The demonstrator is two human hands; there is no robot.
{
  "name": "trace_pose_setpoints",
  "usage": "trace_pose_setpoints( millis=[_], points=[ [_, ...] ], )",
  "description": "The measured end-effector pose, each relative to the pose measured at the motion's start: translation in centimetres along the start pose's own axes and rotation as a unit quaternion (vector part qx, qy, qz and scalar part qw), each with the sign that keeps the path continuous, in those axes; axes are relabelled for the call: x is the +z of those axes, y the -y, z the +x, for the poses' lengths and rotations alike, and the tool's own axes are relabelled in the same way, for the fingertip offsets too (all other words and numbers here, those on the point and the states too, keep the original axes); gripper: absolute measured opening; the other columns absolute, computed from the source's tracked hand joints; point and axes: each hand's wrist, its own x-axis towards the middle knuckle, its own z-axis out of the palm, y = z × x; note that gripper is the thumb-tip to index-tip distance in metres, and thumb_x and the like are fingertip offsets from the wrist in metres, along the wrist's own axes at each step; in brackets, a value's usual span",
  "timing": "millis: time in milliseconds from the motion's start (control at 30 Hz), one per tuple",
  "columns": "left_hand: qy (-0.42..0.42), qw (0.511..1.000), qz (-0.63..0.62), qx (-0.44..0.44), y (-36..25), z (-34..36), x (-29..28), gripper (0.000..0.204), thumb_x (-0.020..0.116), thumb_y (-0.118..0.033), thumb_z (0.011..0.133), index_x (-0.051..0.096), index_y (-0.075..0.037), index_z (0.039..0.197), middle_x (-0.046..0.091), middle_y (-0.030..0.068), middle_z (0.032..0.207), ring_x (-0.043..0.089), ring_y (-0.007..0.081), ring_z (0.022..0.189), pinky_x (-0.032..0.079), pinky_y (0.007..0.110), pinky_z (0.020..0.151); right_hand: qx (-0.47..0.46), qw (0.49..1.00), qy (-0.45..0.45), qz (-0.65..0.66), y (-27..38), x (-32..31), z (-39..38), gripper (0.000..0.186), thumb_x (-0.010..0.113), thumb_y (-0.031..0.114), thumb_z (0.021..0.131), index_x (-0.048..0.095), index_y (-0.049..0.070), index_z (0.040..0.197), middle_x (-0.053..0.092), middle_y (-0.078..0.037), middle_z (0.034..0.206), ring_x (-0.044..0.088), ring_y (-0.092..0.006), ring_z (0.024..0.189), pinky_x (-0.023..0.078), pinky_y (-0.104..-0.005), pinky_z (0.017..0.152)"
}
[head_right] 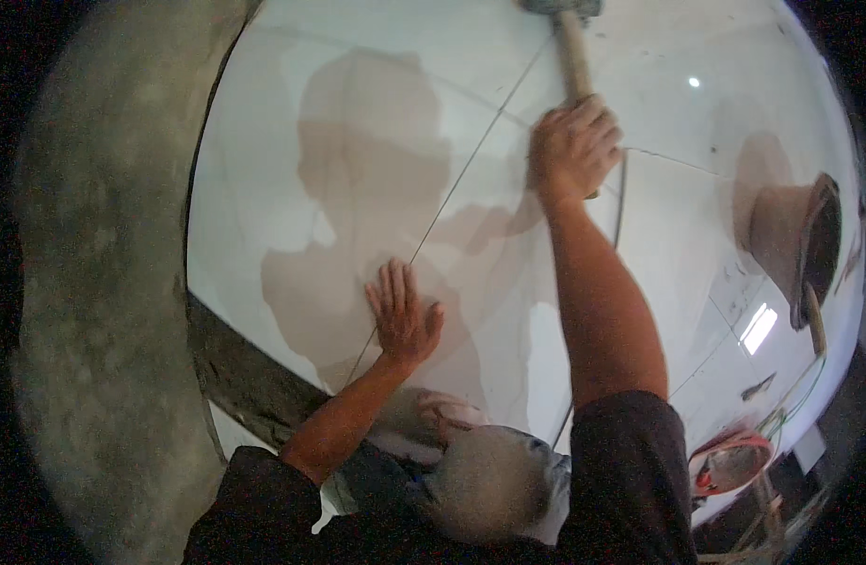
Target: The person installs floor tiles by placing large tiles onto a prepared substrate, pressing them into place, and using a rubber mallet to level them.
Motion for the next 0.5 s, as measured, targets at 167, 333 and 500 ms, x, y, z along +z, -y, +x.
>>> trace_pose_setpoints(
  millis=[167, 333, 500],
  points=[
    [-0.072, 0.988, -0.013, -0.136, 3.6, -15.7, 4.8, 0.070, 0.038, -0.045, 0.097, 0.028, 0.005, 0.145, 0.025, 0.0240, 0.152, 0.019, 0.0431, 0.143, 0.010, 0.065, 0.112, -0.046, 0.996, -0.050, -0.058, -0.9, 0.6, 0.3, 0.039, 0.049, 0.037, 0.090, 0.052, 0.007, 0.116, 0.055, -0.015, 0.111, 0.055, -0.0322, 0.106, 0.046, -0.0473, 0.088],
    [-0.127, 0.964, -0.002, -0.234, 5.0, -22.7, 5.6, 0.068, 0.035, -0.045, 0.100, 0.027, 0.004, 0.147, 0.024, 0.0238, 0.153, 0.018, 0.0430, 0.143, 0.009, 0.066, 0.111, -0.056, 0.997, -0.007, -0.054, -1.2, 0.2, -0.3, 0.041, 0.049, 0.036, 0.091, 0.050, 0.006, 0.120, 0.052, -0.018, 0.122, 0.052, -0.0357, 0.114, 0.045, -0.0509, 0.093],
    [-0.158, 0.943, -0.009, -0.294, 6.5, -23.7, 5.7, 0.066, 0.031, -0.045, 0.101, 0.026, 0.002, 0.148, 0.022, 0.0219, 0.155, 0.016, 0.0403, 0.144, 0.007, 0.065, 0.112, -0.036, 0.997, 0.035, -0.060, -3.7, 1.2, 0.2, 0.045, 0.057, 0.032, 0.088, 0.049, 0.003, 0.121, 0.051, -0.020, 0.123, 0.051, -0.0368, 0.116, 0.049, -0.0491, 0.094]
  ],
)
